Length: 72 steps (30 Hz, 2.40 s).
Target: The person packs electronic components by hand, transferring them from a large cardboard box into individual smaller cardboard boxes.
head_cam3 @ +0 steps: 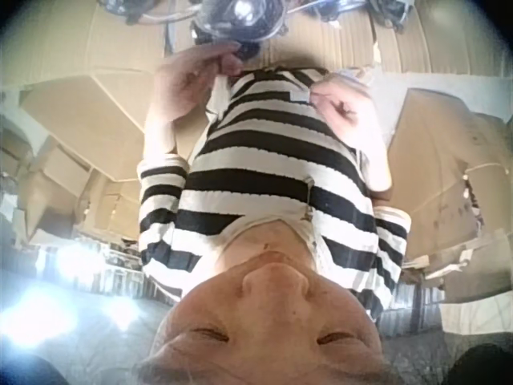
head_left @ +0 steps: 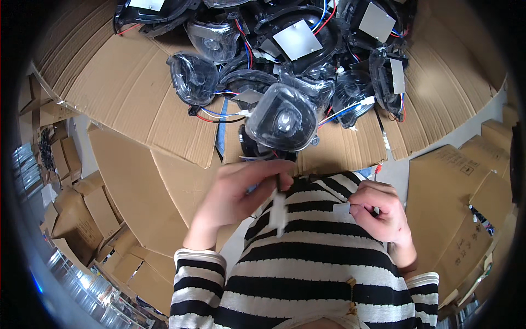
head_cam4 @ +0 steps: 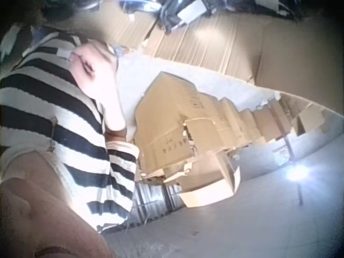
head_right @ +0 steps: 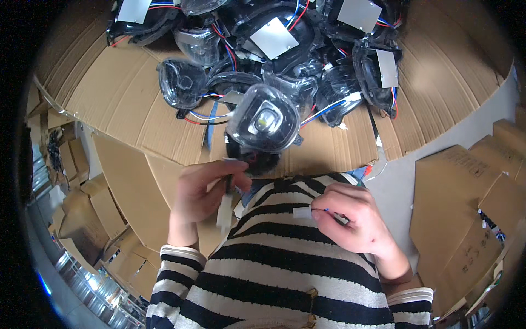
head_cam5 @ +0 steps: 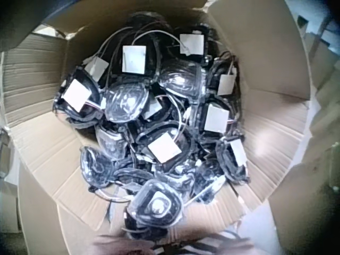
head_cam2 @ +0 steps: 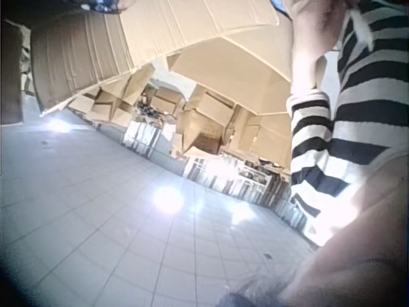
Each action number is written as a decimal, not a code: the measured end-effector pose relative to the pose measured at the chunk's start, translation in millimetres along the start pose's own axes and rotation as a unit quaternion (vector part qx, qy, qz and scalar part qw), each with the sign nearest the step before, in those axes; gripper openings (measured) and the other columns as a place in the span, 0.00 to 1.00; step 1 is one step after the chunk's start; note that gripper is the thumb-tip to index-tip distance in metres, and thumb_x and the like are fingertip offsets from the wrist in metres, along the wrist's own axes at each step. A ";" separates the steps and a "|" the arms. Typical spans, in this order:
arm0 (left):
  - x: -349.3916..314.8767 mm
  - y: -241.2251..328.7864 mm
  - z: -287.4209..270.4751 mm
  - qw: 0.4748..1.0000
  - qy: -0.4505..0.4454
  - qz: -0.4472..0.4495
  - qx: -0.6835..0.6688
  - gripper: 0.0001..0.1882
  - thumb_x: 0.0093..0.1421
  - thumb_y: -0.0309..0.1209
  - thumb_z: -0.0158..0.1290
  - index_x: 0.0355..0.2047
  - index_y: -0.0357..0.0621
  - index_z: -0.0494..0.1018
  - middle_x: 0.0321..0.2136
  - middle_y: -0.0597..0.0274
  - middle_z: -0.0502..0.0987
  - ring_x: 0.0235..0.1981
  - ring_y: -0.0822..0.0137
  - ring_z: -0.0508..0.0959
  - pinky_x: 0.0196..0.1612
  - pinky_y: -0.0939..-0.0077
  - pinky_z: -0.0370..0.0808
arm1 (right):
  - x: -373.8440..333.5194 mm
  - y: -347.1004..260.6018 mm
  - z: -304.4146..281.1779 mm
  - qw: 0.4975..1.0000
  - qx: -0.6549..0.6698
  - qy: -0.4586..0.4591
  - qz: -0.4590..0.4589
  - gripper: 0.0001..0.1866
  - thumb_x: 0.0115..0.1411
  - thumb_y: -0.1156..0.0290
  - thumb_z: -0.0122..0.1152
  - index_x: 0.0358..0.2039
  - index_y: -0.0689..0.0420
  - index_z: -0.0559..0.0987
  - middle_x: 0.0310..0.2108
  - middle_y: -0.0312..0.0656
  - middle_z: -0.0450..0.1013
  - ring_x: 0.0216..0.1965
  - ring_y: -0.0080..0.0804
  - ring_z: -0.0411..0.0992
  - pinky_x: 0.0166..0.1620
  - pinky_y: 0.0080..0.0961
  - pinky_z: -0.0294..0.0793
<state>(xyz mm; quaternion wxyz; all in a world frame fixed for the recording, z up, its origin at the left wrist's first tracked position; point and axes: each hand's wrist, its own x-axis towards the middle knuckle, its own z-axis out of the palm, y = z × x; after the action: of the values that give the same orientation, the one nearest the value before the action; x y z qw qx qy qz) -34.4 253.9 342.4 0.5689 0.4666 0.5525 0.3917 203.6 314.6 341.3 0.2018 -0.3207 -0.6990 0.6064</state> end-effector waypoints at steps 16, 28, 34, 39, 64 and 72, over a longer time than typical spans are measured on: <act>23.3 -25.8 34.7 0.992 -0.054 0.109 0.010 0.08 0.47 0.22 0.48 0.30 0.36 0.72 0.26 0.57 0.74 0.24 0.68 0.70 0.26 0.79 0.65 | 7.9 -11.1 -9.7 0.999 0.023 0.029 -0.014 0.05 0.39 0.84 0.53 0.19 0.62 0.71 0.15 0.39 0.65 0.14 0.27 0.62 0.17 0.21 0.58; 16.7 -36.1 42.5 0.965 0.060 0.219 0.134 0.14 0.39 0.16 0.51 0.30 0.38 0.73 0.26 0.60 0.74 0.22 0.68 0.70 0.24 0.80 0.66 | 7.3 -0.1 5.6 0.994 -0.022 0.079 0.073 0.05 0.40 0.85 0.53 0.19 0.62 0.70 0.15 0.38 0.63 0.14 0.24 0.61 0.17 0.19 0.57; -15.4 -52.8 50.7 0.990 0.039 0.130 0.022 0.14 0.40 0.16 0.51 0.31 0.37 0.73 0.24 0.60 0.73 0.21 0.69 0.70 0.23 0.81 0.65 | 1.9 10.1 7.4 0.998 0.002 -0.032 0.051 0.04 0.40 0.82 0.54 0.20 0.62 0.70 0.16 0.40 0.64 0.16 0.31 0.63 0.18 0.23 0.60; -31.5 -54.6 47.3 0.995 0.038 0.094 0.027 0.13 0.41 0.16 0.51 0.31 0.37 0.73 0.23 0.60 0.72 0.20 0.70 0.69 0.22 0.81 0.64 | 1.6 12.0 14.5 0.993 0.002 -0.084 0.087 0.03 0.41 0.80 0.54 0.20 0.61 0.70 0.15 0.40 0.63 0.16 0.34 0.63 0.18 0.25 0.60; -41.5 -140.4 16.3 0.776 0.357 -0.278 -0.441 0.15 0.58 0.36 0.41 0.38 0.36 0.63 0.18 0.67 0.67 0.11 0.82 0.56 0.13 0.88 0.50 | -6.0 30.8 10.4 0.993 0.021 -0.042 0.113 0.03 0.43 0.84 0.49 0.19 0.63 0.70 0.14 0.40 0.63 0.13 0.27 0.60 0.17 0.19 0.55; 2.2 -142.9 7.7 0.830 0.370 -0.206 -0.364 0.13 0.56 0.36 0.44 0.30 0.38 0.70 0.11 0.75 0.57 0.12 0.83 0.55 0.15 0.88 0.49 | 9.3 26.9 21.7 0.992 0.031 -0.083 0.088 0.02 0.43 0.83 0.49 0.20 0.63 0.69 0.15 0.42 0.64 0.16 0.34 0.63 0.19 0.25 0.59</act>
<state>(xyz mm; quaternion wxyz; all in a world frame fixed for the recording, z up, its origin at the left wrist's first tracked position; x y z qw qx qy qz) -36.6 218.4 203.7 0.5185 -0.0789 0.6224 0.5810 188.0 307.0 310.1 0.0991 -0.3228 -0.6632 0.6679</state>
